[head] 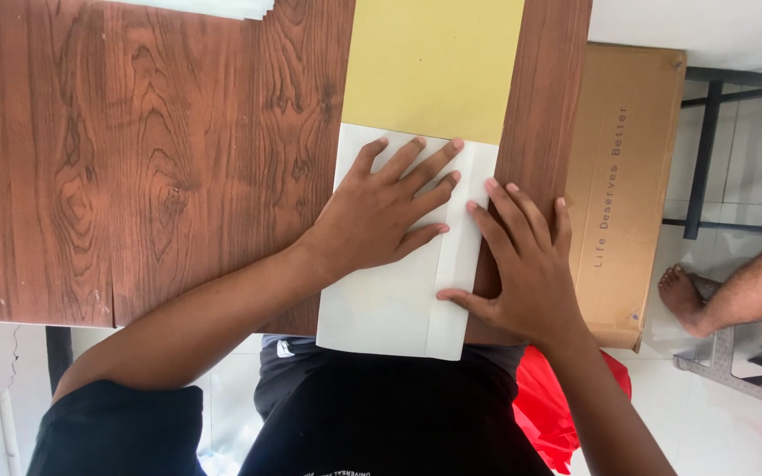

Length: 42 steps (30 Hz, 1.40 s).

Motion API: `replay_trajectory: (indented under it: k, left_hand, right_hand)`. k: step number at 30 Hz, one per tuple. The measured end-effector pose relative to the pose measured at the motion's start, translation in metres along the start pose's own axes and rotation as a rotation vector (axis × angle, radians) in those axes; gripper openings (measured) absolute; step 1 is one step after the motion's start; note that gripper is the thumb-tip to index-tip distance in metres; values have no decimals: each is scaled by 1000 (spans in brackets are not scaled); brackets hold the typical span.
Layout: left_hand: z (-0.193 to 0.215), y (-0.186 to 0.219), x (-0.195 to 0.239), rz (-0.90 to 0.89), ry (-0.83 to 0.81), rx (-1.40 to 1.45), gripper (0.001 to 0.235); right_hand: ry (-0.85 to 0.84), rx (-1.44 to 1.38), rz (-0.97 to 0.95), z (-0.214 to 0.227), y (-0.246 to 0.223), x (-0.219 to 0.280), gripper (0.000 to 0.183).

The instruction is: A person is assembling a package by aligning a white paper sheet onto a yellow cardboard template, folding the paper, and applying glue with a stick.

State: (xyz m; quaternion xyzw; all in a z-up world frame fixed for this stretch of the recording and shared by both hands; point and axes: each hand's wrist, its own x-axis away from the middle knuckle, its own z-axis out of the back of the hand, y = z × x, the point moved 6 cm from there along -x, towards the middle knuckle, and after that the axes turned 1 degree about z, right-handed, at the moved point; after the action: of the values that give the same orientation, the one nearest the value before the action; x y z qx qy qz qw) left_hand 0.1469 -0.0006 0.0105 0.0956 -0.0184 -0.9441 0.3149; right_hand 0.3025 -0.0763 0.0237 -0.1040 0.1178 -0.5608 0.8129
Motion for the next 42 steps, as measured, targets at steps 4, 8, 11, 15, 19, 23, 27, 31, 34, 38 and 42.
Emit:
replay_trajectory:
  k: [4, 8, 11, 15, 19, 23, 27, 31, 34, 38, 42]
  left_hand:
    - [0, 0, 0, 19, -59, -9, 50]
    - [0, -1, 0, 40, -30, 2, 49]
    - [-1, 0, -2, 42, -25, -3, 48]
    - [-1, 1, 4, 52, 10, 5, 49]
    - [4, -4, 2, 24, 101, -116, 52]
    - [5, -3, 6, 26, 93, -210, 54]
    - [6, -5, 8, 45, 83, -202, 53]
    - [8, -17, -1, 68, 91, -255, 54]
    - [7, -12, 4, 75, 76, -262, 55]
    - [10, -16, 4, 67, 156, -219, 53]
    - [11, -22, 3, 75, 202, -169, 57]
  right_hand:
    - [14, 38, -54, -5, -8, 24, 98]
    - [19, 59, -50, -11, -16, 42, 95]
    - [2, 63, -19, -10, -16, 45, 92]
    - [-25, 40, -3, -4, -20, 45, 91]
    - [-30, 85, 65, -4, -24, 48, 93]
    - [25, 47, 96, -10, -29, 74, 81]
    - [140, 66, 88, -17, -31, 98, 48]
    - [249, 24, 109, -18, -29, 93, 32]
    - [274, 1, 114, -19, -32, 104, 28]
    - [329, 2, 133, -21, -30, 102, 27]
    - [373, 14, 178, -18, -33, 105, 23]
